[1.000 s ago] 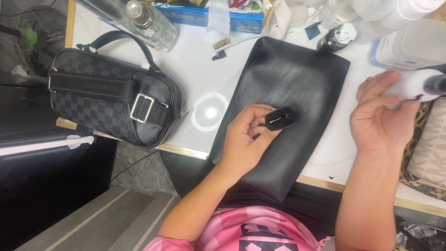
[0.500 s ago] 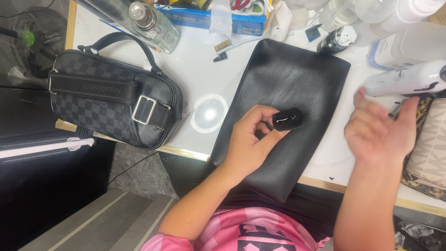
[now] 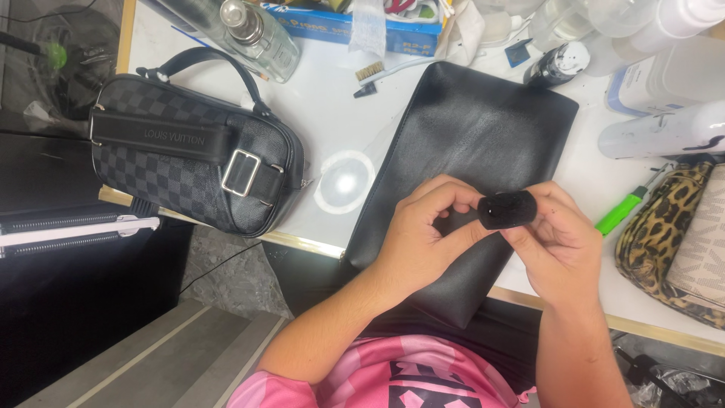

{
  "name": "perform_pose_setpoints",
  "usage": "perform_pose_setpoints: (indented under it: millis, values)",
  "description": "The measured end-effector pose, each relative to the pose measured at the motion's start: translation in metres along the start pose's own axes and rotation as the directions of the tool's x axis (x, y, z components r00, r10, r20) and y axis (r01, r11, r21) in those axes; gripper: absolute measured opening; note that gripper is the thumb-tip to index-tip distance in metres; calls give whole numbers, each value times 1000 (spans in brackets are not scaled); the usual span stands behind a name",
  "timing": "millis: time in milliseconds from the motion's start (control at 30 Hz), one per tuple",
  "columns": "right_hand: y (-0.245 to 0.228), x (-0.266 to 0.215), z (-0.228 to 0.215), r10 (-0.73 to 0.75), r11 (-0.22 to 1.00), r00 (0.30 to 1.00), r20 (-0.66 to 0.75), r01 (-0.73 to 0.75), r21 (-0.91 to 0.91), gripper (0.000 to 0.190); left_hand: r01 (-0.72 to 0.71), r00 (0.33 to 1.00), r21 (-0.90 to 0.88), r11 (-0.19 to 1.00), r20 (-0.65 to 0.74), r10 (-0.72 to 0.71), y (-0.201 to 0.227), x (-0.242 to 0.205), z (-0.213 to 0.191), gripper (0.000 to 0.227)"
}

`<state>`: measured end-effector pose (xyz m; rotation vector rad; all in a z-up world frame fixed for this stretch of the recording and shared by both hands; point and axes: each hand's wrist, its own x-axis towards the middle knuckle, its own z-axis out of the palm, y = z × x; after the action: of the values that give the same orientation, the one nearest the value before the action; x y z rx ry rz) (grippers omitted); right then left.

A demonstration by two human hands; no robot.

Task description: The person applies a liquid from a white bottle onto a black sponge and rubs it over the surface of a black leather bag. The person repeatedly applies the liquid and scrubs different sections of the bag, including the sides and the zipper area, to clean or condition the material.

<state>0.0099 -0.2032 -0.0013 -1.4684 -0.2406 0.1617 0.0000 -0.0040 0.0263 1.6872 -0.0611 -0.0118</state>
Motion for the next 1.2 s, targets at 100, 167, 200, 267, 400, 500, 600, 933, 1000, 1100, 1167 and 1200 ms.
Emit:
perform_pose_setpoints:
  millis: [100,167,200,267,400,500,600,933,1000,1100,1167,1200]
  values:
    - [9,-4,-6,-45,999,998,-39,45,-1,17,-44,999,52,998,22,43,4,1,-5,27]
    - [16,-9,-10,-45,999,990,-132,47,17,18,-92,996,152,984,31,89,5,-1,-24,39]
    - [21,-11,-13,-77,995,982,-175,87,51,17,-59,997,281,958,-24,68,3,2,-33,42]
    - [30,-13,-15,-132,978,957,-258,168,123,14,27,989,516,856,-138,52,-3,10,-49,48]
    - [49,-20,-13,-177,913,894,-411,306,272,11,252,966,519,817,-184,-181,-12,22,-65,66]
    - [64,-26,-4,-198,891,832,-518,373,258,18,383,924,343,858,-154,-351,-16,24,-68,75]
    - [75,-24,2,-280,883,781,-559,438,170,22,432,901,261,863,-83,-426,-23,29,-70,78]
    - [77,-13,12,-363,866,720,-592,495,71,23,354,926,-766,536,368,-86,-84,51,-64,55]
    - [76,-11,13,-377,865,722,-581,499,59,27,359,929,-844,399,365,-63,-91,54,-44,50]
    - [75,-5,15,-435,863,705,-560,504,-37,30,372,927,-898,233,351,-129,-99,62,-17,46]
    - [71,-2,18,-501,853,698,-512,500,-152,27,405,905,-914,22,397,-151,-107,81,-10,47]
    - [68,0,19,-527,844,700,-483,497,-200,26,394,912,-919,-1,391,-125,-111,91,-9,48]
